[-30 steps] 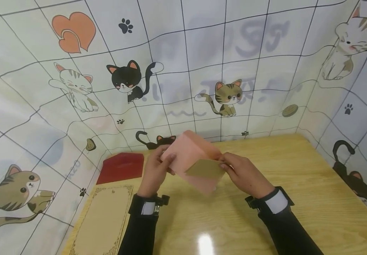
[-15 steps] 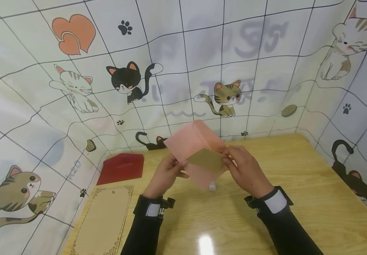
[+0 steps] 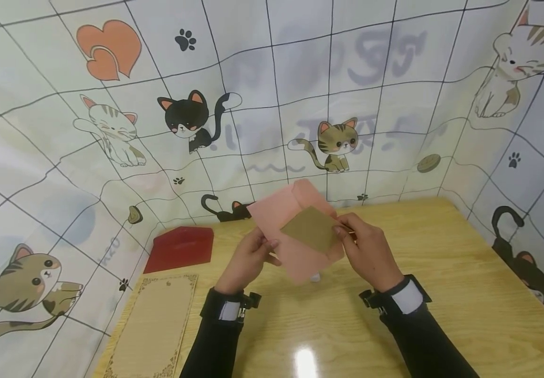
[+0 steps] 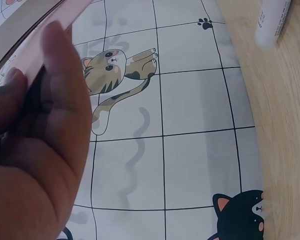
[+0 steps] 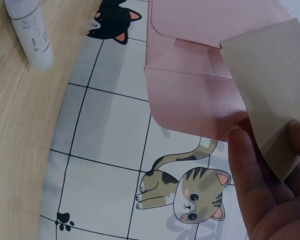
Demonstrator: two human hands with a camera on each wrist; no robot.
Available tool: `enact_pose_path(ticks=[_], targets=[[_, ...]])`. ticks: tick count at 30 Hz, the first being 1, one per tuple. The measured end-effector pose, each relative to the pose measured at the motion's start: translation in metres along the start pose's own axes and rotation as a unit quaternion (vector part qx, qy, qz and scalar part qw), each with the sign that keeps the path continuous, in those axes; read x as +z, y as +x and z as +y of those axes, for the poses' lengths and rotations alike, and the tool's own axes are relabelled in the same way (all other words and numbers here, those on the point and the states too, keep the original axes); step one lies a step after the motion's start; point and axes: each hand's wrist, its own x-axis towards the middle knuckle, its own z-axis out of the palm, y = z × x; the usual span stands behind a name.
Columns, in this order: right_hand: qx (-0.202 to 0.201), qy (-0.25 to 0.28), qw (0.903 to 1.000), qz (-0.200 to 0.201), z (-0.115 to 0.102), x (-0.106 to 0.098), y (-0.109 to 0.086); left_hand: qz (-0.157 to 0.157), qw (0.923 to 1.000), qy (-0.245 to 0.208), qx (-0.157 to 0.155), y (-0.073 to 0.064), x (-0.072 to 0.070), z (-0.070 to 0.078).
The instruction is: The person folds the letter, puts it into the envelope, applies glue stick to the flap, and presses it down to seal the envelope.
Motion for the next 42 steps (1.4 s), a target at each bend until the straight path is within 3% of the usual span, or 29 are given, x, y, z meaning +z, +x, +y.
enact_pose_path(ticks=[5,12,21,33,42], targets=[[0.040,0.037,0.9985,-0.009,0.0011,-0.0008,0.0007,0.013,0.9999,0.005,-0.004,0.0011,-0.0009,-0.0004],[0.095,0.131,0.9867,-0.013,0.0052,-0.0015,0.0026,0.010,0.9999,0.000,-0.009,0.0026,-0.0017,-0.0014],[0.101,0.184,0.9777,0.009,0.0077,0.0009,0.0035,0.013,0.9998,0.002,-0.016,0.0000,-0.0034,0.0003],[0.143,0.145,0.9790,-0.013,0.0053,0.0033,0.0044,0.033,0.9994,0.007,-0.005,0.0009,-0.0036,0.0012],[0.110,0.088,0.9900,-0.005,0.0075,0.0047,0.0037,0.042,0.9990,0.016,-0.002,0.0026,-0.0023,0.0002]])
